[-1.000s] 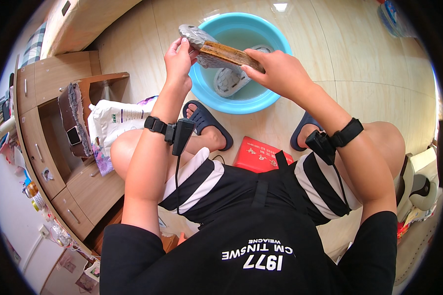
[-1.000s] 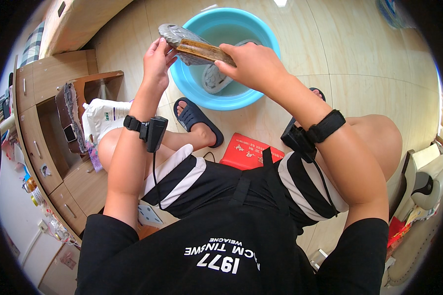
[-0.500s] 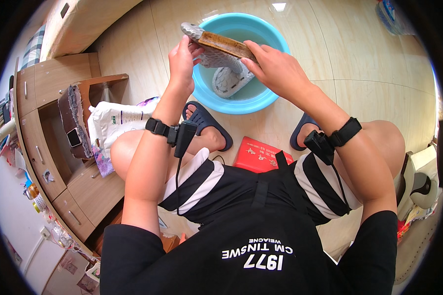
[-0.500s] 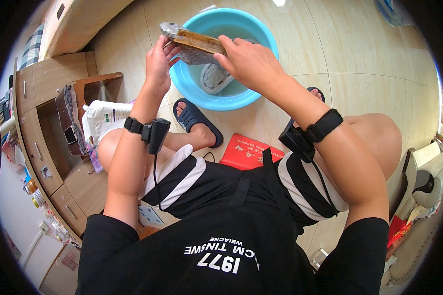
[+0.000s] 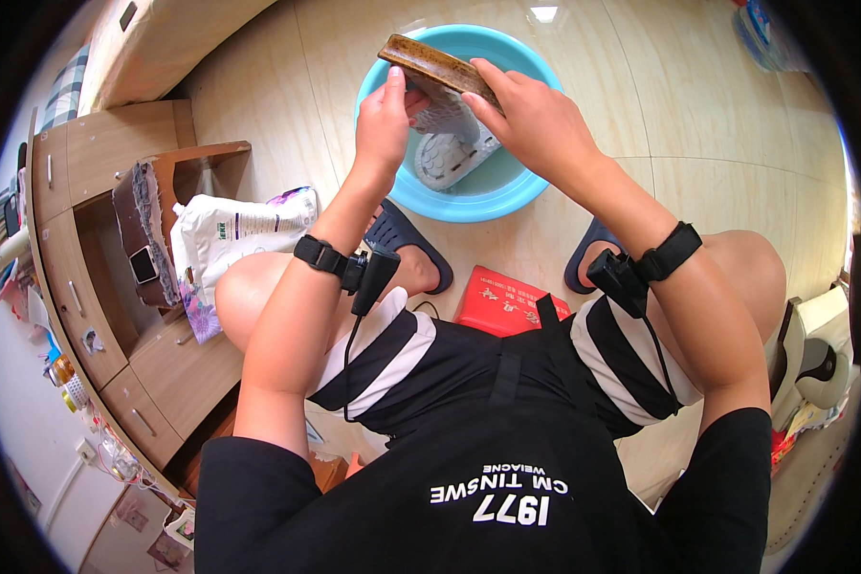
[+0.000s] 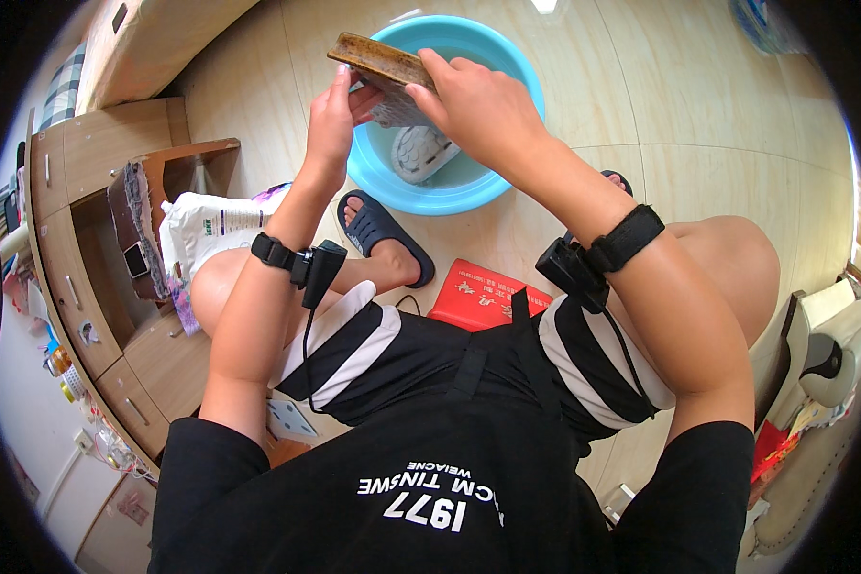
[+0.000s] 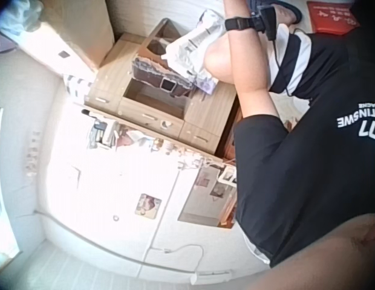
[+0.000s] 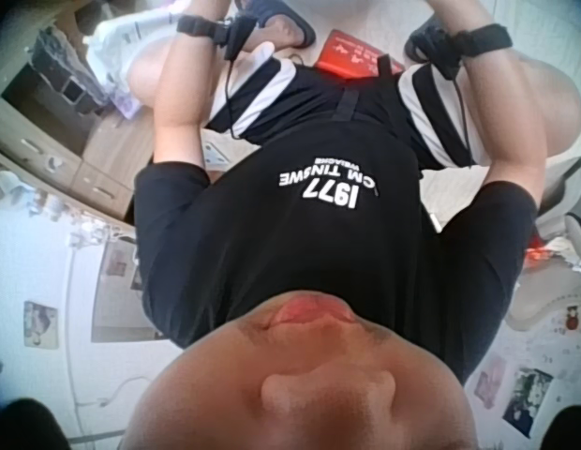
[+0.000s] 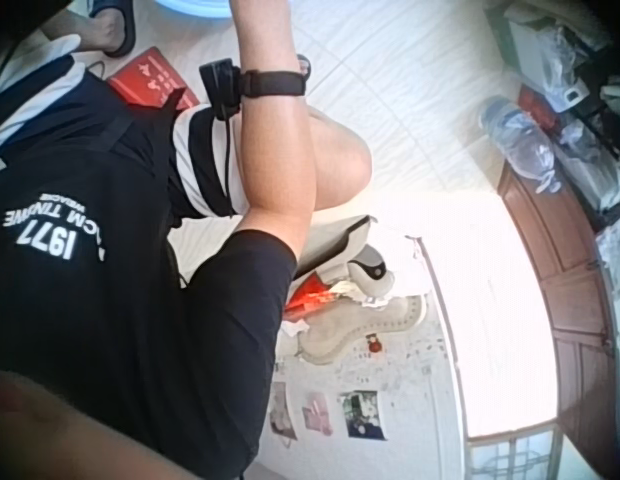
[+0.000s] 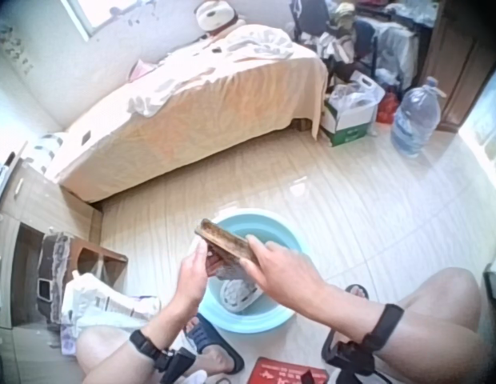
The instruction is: The person scrubs a pair of sandals with a brush in a basin of water, cleaning the interiors and the soles.
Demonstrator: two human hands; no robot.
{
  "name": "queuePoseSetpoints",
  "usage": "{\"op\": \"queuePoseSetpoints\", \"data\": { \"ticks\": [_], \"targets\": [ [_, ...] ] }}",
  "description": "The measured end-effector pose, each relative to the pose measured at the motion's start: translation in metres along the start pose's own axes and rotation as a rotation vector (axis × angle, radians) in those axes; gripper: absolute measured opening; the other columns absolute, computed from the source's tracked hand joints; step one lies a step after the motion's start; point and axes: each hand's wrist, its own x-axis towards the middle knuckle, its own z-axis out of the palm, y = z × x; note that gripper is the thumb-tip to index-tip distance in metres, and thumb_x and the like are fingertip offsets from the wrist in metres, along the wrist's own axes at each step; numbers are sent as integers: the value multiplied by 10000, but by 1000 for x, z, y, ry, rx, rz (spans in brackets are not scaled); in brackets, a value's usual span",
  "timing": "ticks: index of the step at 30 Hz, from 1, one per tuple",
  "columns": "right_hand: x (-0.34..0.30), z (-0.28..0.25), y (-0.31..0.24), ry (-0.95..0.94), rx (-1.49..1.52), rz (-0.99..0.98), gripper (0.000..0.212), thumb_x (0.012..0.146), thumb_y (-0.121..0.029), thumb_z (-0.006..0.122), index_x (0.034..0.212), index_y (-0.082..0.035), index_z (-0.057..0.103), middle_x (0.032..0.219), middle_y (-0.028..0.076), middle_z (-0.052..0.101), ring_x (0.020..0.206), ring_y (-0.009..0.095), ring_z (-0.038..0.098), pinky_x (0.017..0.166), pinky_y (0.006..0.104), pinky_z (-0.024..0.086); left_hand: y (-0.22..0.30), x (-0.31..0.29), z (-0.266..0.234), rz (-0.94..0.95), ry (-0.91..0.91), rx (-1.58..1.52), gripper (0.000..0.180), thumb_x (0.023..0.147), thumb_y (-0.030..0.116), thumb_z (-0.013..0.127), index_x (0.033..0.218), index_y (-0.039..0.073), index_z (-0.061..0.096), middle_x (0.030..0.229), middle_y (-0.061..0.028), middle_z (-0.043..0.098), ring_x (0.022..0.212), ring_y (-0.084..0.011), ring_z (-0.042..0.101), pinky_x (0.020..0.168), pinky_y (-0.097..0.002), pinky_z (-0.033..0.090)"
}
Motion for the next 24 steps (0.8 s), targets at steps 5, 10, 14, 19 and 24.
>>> {"op": "queuePoseSetpoints", "data": {
  "ticks": [5,10,14,19,24],
  "targets": [
    [7,1,0,-24,27,13,336,1034,-400,547,1117,-74,565,875,181,705,800,414,692,665,508,559,-2,-8,10,51,-19,25,545,1108,437,395,1308,2,654,1160,-137,735,1086,-210,707,861,-315,491],
    [6,1,-3,-190,20,106,378,1067,-422,473,1089,-51,537,834,216,716,776,435,697,654,530,560,-1,-6,6,39,-38,8,540,1107,432,386,1334,-5,609,1231,-144,708,1128,-225,686,933,-347,485],
    [-1,10,4,-232,23,87,407,1086,-428,430,1097,-25,492,783,252,705,741,449,699,628,548,558,-1,-5,7,47,-32,-2,510,1109,414,385,1279,1,631,1186,-138,719,1072,-211,693,920,-339,484],
    [-7,13,4,-240,37,67,406,1093,-421,415,1089,-18,467,771,262,697,739,450,699,617,546,554,4,-7,6,3,1,-84,514,1108,411,388,1285,-15,615,1170,-166,712,1044,-224,692,932,-355,488],
    [-11,11,6,-221,63,44,400,1094,-411,417,1080,-14,463,772,257,695,727,451,691,602,551,539,2,-1,2,-15,-13,-75,568,1090,450,392,1378,-11,557,1209,-190,700,1066,-230,686,970,-363,478]
  ]
}}
